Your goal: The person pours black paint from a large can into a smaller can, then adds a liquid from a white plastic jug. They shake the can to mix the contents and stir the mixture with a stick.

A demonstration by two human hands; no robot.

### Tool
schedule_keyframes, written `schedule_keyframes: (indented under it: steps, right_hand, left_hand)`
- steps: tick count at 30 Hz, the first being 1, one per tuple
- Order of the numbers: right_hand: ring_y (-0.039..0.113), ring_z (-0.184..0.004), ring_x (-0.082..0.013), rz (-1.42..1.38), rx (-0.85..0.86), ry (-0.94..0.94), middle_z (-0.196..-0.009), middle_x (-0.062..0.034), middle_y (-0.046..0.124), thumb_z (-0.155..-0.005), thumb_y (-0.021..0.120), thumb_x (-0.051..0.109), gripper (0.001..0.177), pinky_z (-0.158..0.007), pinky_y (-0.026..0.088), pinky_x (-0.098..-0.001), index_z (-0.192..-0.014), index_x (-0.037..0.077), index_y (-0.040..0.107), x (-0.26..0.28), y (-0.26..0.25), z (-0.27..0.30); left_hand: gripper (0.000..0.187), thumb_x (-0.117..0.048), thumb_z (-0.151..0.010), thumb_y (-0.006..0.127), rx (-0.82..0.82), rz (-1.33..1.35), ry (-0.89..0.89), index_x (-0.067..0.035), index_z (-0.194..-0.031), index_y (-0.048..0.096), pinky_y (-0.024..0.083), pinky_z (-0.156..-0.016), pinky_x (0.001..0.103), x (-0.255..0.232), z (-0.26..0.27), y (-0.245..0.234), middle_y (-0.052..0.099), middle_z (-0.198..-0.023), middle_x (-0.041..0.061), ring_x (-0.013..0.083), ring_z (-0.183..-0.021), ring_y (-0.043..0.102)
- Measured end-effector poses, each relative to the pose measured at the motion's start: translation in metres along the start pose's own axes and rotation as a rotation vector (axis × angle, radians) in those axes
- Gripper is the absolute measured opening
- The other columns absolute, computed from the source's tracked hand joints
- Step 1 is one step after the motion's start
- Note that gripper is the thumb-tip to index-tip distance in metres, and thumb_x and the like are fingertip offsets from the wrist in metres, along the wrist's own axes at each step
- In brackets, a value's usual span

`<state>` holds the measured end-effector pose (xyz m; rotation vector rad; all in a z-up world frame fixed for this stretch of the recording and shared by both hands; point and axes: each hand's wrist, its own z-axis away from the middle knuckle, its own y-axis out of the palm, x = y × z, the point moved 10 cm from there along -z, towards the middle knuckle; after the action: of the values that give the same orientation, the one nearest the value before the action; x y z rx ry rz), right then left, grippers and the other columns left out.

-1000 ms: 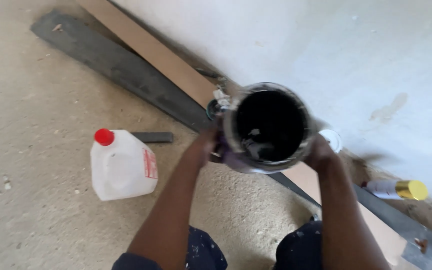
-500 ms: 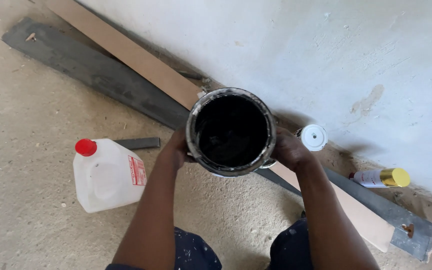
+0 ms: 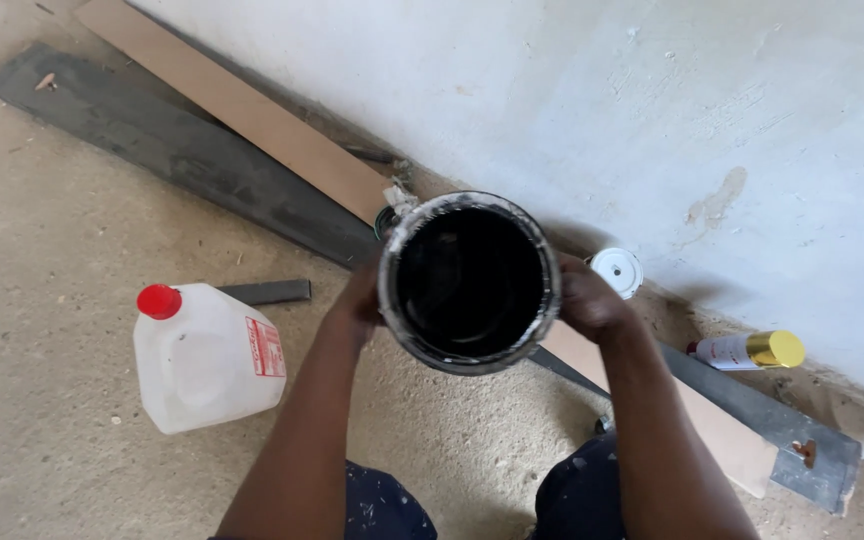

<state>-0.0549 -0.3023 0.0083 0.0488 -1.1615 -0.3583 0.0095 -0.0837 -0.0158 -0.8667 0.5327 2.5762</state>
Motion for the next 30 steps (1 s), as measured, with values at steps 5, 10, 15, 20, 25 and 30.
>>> schedule_keyframes:
  steps: [5,10,15,20,25,30]
  right_hand:
    - [0.069,-0.098,-0.0496,0.025,-0.042,-0.001,-0.111,-0.0341,0.071,-0.081,0.064,-0.009,0.038,-0.086,0.054,-0.0541,-0.118,-0.012,0.071,0.018,-0.002,-0.003]
    - [0.07,-0.099,-0.0476,0.068,-0.102,0.017,-0.111,-0.0315,0.071,-0.083,0.065,-0.005,0.037,-0.086,0.055,-0.0527,-0.119,-0.009,0.071,0.018,0.007,0.004]
    - [0.071,-0.1,-0.0448,0.11,-0.144,0.027,-0.112,-0.0281,0.073,-0.085,0.066,0.001,0.036,-0.087,0.057,-0.0509,-0.121,-0.005,0.072,0.032,-0.024,0.018]
    - [0.072,-0.102,-0.0428,0.158,-0.17,0.045,-0.112,-0.0255,0.074,-0.087,0.068,0.005,0.036,-0.087,0.057,-0.0495,-0.122,-0.002,0.072,0.032,0.001,0.019]
    - [0.073,-0.103,-0.0407,0.206,-0.184,0.055,-0.112,-0.023,0.074,-0.089,0.069,0.009,0.035,-0.087,0.058,-0.0482,-0.123,0.001,0.072,0.043,-0.015,0.034]
    - [0.074,-0.104,-0.038,0.272,-0.209,0.086,-0.113,-0.0195,0.076,-0.091,0.07,0.014,0.035,-0.088,0.06,-0.0464,-0.125,0.005,0.073,0.048,0.003,0.033]
  left_hand:
    - [0.098,-0.089,-0.084,0.04,-0.048,-0.021,0.012,-0.019,-0.15,0.05,0.052,-0.102,0.06,-0.008,-0.004,-0.007,0.061,-0.136,0.014,0.0404,-0.121,0.061]
    - [0.095,-0.089,-0.081,0.044,-0.056,-0.033,0.042,-0.018,-0.143,0.059,0.058,-0.093,0.06,-0.012,0.006,0.006,0.067,-0.121,0.014,0.038,-0.107,0.068]
    - [0.093,-0.085,-0.083,0.049,-0.037,-0.096,0.007,-0.016,-0.144,0.06,0.059,-0.089,0.062,-0.019,0.025,0.007,0.065,-0.127,0.018,0.044,-0.111,0.067]
    - [0.093,-0.081,-0.088,0.046,-0.153,-0.14,0.049,-0.011,-0.148,0.054,0.06,-0.09,0.059,-0.034,0.024,-0.031,0.062,-0.135,0.02,0.0445,-0.115,0.066]
    - [0.093,-0.082,-0.086,0.052,-0.123,-0.152,0.042,-0.012,-0.147,0.057,0.06,-0.086,0.063,-0.026,0.037,-0.019,0.065,-0.128,0.023,0.0466,-0.112,0.067]
    - [0.095,-0.08,-0.09,0.045,-0.164,-0.188,0.129,-0.003,-0.145,0.058,0.061,-0.089,0.057,-0.051,0.043,-0.018,0.064,-0.119,0.023,0.0407,-0.104,0.067]
